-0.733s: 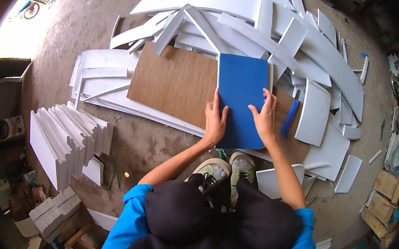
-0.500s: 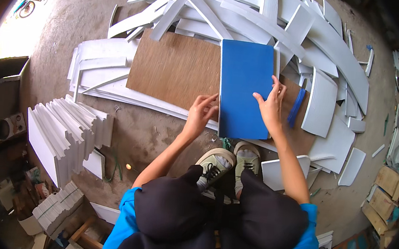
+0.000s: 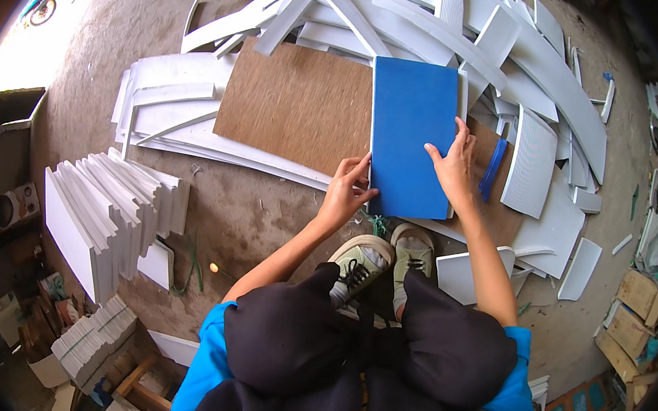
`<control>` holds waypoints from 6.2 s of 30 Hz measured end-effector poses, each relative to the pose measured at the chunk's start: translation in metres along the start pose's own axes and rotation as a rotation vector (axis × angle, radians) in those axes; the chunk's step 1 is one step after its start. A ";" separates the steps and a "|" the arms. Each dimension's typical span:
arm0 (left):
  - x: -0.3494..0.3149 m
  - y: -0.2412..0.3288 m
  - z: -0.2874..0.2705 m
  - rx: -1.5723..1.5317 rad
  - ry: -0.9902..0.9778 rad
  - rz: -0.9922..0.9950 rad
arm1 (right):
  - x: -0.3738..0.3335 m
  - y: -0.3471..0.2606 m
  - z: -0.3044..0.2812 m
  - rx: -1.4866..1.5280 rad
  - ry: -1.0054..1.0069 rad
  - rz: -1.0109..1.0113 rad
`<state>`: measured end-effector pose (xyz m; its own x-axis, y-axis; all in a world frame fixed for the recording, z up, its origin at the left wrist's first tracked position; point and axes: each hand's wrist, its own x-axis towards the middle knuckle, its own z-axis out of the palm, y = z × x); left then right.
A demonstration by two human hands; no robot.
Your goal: The person sits on the floor and uses a utility knife to cut white and blue plastic sheets. They repeatedly align the sheets, score the edges with the knife, and snap off the cut pieces, discarding the scraps into a pile.
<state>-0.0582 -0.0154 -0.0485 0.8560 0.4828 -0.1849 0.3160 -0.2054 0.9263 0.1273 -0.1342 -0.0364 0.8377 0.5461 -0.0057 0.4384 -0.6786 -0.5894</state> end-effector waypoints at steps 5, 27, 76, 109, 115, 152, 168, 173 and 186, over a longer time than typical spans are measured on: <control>0.000 0.002 0.000 0.026 -0.020 -0.021 | 0.001 -0.001 0.000 0.005 -0.026 -0.001; 0.061 0.014 0.007 0.131 0.389 -0.121 | -0.027 -0.003 -0.005 0.111 -0.130 -0.059; 0.170 0.006 -0.021 0.328 0.420 0.245 | -0.014 0.004 -0.017 -0.068 -0.019 -0.025; 0.041 0.232 -0.043 -0.282 -0.096 0.094 | 0.005 -0.013 -0.165 1.112 -0.053 0.111; -0.004 0.328 -0.033 -0.572 -0.095 0.117 | -0.043 -0.137 -0.270 1.085 -0.230 -0.305; 0.019 0.278 -0.027 -0.722 -0.084 0.115 | -0.042 -0.129 -0.217 0.652 -0.348 -0.240; 0.105 0.070 0.055 0.885 0.318 0.179 | 0.072 0.028 -0.018 0.063 -0.030 -0.091; 0.135 0.062 0.050 0.894 0.392 0.292 | 0.090 0.029 -0.001 0.159 0.051 -0.079; 0.175 0.052 0.060 0.931 0.395 0.204 | 0.093 0.033 0.001 0.158 0.030 -0.107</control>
<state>0.1325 0.0071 -0.0522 0.7861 0.5761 0.2241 0.5158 -0.8111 0.2759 0.2192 -0.1060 -0.0571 0.7994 0.5946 0.0865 0.4708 -0.5304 -0.7050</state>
